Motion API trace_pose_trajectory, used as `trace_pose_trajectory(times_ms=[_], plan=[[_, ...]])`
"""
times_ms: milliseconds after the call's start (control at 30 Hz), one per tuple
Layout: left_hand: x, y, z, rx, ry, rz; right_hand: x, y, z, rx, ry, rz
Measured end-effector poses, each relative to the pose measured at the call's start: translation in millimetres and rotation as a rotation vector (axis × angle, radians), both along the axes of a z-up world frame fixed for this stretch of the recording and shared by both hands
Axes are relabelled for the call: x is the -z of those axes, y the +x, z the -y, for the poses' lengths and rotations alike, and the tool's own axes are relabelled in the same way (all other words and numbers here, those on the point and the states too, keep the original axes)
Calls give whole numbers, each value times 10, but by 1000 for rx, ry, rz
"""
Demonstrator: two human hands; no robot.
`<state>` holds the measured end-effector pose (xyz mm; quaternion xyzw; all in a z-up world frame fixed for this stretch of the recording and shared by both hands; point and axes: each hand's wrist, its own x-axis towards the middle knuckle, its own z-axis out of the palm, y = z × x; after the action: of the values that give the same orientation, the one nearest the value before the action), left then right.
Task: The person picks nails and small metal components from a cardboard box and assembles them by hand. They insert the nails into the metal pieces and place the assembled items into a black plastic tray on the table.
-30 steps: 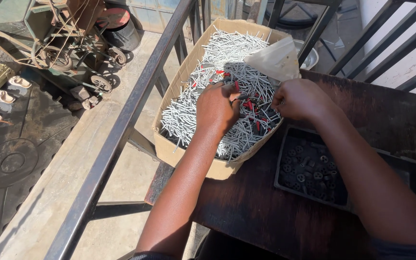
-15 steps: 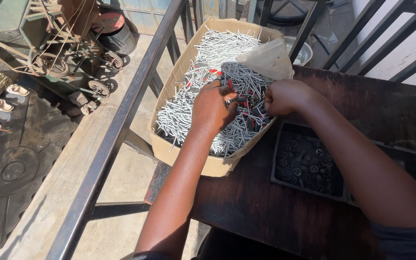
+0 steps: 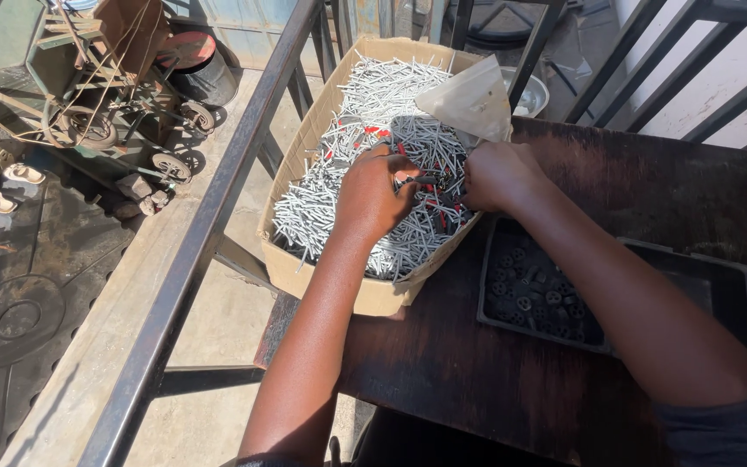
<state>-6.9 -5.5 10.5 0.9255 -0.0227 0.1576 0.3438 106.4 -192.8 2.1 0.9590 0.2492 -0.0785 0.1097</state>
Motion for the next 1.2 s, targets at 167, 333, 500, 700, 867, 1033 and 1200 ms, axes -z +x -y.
trace_pose_trajectory(times_ms=[167, 333, 500, 700, 867, 1033, 1200], plan=[[34, 18, 17, 38, -32, 18, -6, -37, -1, -27, 26, -3], [12, 14, 18, 73, -67, 22, 51, 46, 89, -10, 104, -49], [101, 54, 52, 123, -240, 64, -136, 27, 369, 37, 888, -395], [126, 99, 118, 173, -436, 33, -251, -313, 361, 311, 1540, -956], [327, 220, 89, 233, -533, 22, 7, -313, 383, 295, 1704, -1025], [180, 147, 74, 347, -671, 34, 20, -439, 436, 254, 1802, -968], [32, 9, 87, 695, -983, -22, -81, -727, 558, 102, 1830, -850]])
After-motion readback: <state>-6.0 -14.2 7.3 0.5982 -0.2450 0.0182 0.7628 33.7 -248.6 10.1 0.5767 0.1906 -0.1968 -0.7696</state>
